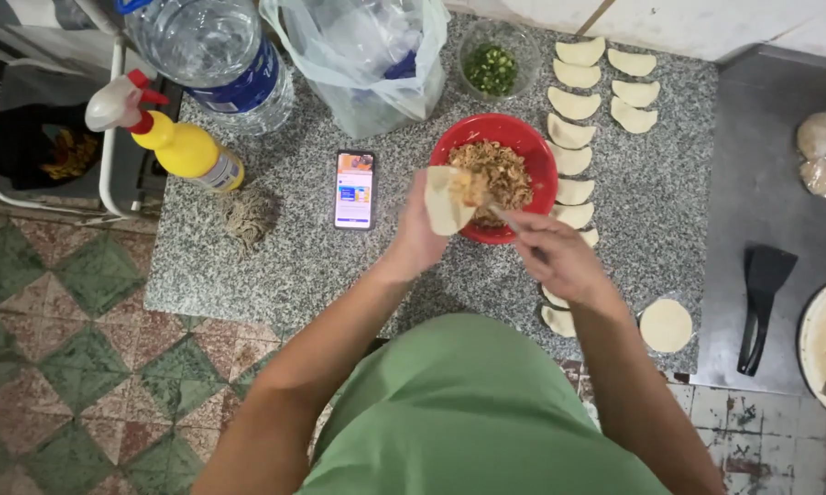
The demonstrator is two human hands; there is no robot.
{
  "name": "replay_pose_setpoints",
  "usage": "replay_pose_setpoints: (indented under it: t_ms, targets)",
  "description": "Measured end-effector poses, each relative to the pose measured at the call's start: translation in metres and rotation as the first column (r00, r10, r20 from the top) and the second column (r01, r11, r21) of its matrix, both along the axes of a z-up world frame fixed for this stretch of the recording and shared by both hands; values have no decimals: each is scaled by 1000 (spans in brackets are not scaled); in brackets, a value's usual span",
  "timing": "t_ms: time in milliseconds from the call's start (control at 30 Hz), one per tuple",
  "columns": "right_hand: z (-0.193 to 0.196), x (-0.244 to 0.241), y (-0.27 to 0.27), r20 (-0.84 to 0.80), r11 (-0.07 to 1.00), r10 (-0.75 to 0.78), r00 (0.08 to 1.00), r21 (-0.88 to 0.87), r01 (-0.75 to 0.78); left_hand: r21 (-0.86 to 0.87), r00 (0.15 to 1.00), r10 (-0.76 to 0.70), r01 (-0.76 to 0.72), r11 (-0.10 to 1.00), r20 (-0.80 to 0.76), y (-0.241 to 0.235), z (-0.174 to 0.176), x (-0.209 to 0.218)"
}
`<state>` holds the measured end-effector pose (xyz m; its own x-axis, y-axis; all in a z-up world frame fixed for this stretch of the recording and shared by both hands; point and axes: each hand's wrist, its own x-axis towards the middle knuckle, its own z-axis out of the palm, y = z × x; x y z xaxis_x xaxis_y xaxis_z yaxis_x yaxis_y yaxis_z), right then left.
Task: The person prepares dumplings by spooning filling from a red bowl onto circular dough wrappers, folding them by hand, and placing them on the counter.
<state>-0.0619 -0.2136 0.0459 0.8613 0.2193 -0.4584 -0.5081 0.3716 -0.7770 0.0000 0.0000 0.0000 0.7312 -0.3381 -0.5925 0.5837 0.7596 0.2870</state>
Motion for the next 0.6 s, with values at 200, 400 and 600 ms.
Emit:
replay_pose_setpoints:
  t_ms: [200, 400, 600]
  targets:
    - [-18, -18, 39, 193, 296, 362, 912, -951, 84, -88, 998, -15, 20, 996, 59, -22, 43, 11]
    - [-9, -37, 40, 223, 186, 426, 877, -970, 156, -164, 998, 66, -63, 985, 18, -25, 36, 13]
    - [-37, -54, 22, 175, 60, 585, 792, -983, 173, -198, 997, 73, -66, 978, 31, -23, 18, 21]
